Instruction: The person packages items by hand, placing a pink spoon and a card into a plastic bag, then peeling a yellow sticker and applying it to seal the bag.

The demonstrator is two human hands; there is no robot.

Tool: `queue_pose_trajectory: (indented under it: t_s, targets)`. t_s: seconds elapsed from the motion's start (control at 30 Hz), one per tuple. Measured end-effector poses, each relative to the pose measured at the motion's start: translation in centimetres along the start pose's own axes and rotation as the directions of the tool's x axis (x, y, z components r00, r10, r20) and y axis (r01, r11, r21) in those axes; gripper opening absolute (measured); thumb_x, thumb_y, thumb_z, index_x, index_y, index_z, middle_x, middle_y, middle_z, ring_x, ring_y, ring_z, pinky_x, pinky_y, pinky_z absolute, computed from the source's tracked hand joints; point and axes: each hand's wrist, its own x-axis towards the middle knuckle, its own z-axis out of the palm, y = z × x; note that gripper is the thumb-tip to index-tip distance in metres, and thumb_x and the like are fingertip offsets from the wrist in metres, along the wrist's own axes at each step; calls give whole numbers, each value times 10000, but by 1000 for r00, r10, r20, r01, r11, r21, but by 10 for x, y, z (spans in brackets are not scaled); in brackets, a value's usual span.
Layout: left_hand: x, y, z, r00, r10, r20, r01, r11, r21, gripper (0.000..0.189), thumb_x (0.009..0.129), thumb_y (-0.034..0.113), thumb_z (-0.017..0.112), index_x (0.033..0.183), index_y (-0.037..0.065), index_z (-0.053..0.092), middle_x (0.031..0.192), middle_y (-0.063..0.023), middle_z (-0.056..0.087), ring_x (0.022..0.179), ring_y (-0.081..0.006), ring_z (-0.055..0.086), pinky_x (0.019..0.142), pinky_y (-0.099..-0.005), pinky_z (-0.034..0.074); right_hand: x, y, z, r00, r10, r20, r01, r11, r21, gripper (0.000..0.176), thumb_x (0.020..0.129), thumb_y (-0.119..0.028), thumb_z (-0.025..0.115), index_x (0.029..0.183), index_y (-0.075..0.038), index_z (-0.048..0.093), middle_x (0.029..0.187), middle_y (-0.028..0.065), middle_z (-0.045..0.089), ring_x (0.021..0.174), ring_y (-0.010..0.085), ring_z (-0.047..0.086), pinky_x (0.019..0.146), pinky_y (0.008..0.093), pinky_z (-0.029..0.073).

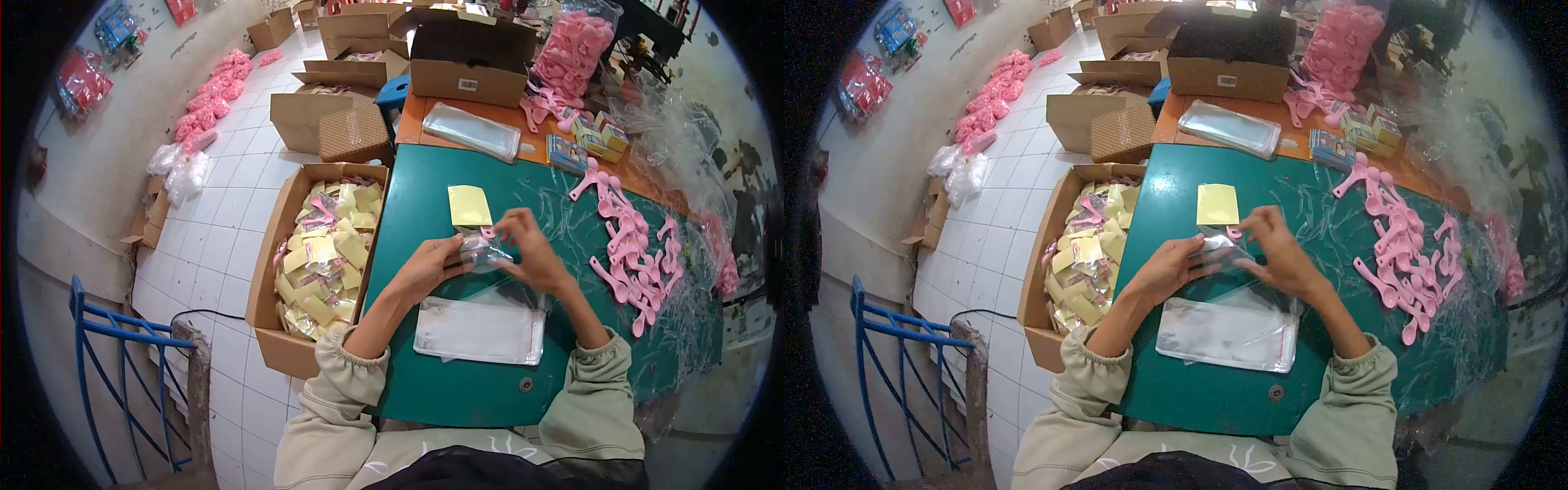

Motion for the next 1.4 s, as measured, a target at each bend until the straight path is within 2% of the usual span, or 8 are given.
queue_pose_trajectory:
  t_s: [0.2, 0.3, 0.43, 0.67, 0.8, 1.0, 1.3, 1.4]
  targets:
    - [-7, 7, -6, 995, 34, -97, -12, 975, 220, 258, 951, 161, 436, 1090, -48, 498, 1103, -118, 552, 1008, -209, 584, 843, -305, 518, -5, 24, 19, 987, 27, -160, -6, 992, 128, 147, 755, 34, 639, 875, -9, 566, 930, 81, 485, 782, 167, 572, 668, 271, 497]
    - [-5, 3, 0, 890, 452, -58, -278, 638, 718, 145, 898, 70, 516, 1006, -26, 509, 1042, -118, 562, 933, -196, 613, 720, -273, 551, -8, 26, 21, 979, 96, -181, -49, 968, 247, 133, 759, 22, 640, 867, -6, 568, 951, 80, 489, 800, 151, 565, 679, 258, 494]
    - [-4, 3, 3, 866, 490, 100, -303, 354, 885, 126, 820, 40, 614, 919, 7, 544, 909, -87, 545, 834, -166, 624, 614, -264, 553, -8, 28, 20, 978, 186, -98, -140, 925, 353, 102, 779, -5, 638, 860, -4, 575, 959, 67, 487, 804, 112, 542, 672, 229, 475]
    - [-4, 7, 3, 891, 454, -9, -233, 474, 849, 107, 807, 66, 644, 867, -4, 590, 854, -64, 544, 761, -139, 608, 586, -268, 542, -8, 43, 29, 950, 308, 45, -249, 663, 706, 79, 823, -39, 628, 869, -3, 574, 1005, 34, 469, 843, 73, 502, 690, 196, 444]
    - [0, 7, 1, 892, 449, -44, -193, 467, 863, 126, 801, 78, 661, 864, -11, 597, 836, -56, 556, 707, -129, 606, 582, -247, 534, -2, 36, 26, 879, 456, 141, -405, 555, 727, 79, 852, -57, 604, 877, 4, 560, 858, 35, 578, 776, 76, 560, 668, 215, 479]
    - [1, 9, 1, 918, 379, -116, -136, 576, 806, 152, 819, 91, 655, 864, -26, 568, 816, -37, 552, 694, -107, 601, 572, -226, 540, 0, 33, 34, 844, 536, 23, -406, 610, 680, 90, 853, -52, 601, 870, 6, 534, 764, 54, 613, 650, 84, 584, 582, 213, 494]
    - [8, 1, -3, 893, 388, -228, -131, 709, 693, 173, 826, 91, 640, 872, 3, 497, 826, -36, 575, 744, -81, 579, 553, -235, 536, 1, 35, 36, 846, 533, -9, -373, 603, 705, 110, 847, -18, 594, 876, -16, 489, 761, 67, 605, 653, 94, 597, 561, 216, 496]
    - [7, 2, -1, 906, 352, -236, -98, 716, 691, 148, 838, 86, 611, 923, 9, 518, 836, -43, 582, 725, -87, 582, 535, -233, 530, 2, 30, 35, 847, 532, -10, -374, 609, 699, 136, 846, -12, 589, 961, -4, 517, 765, 65, 605, 659, 97, 598, 573, 222, 499]
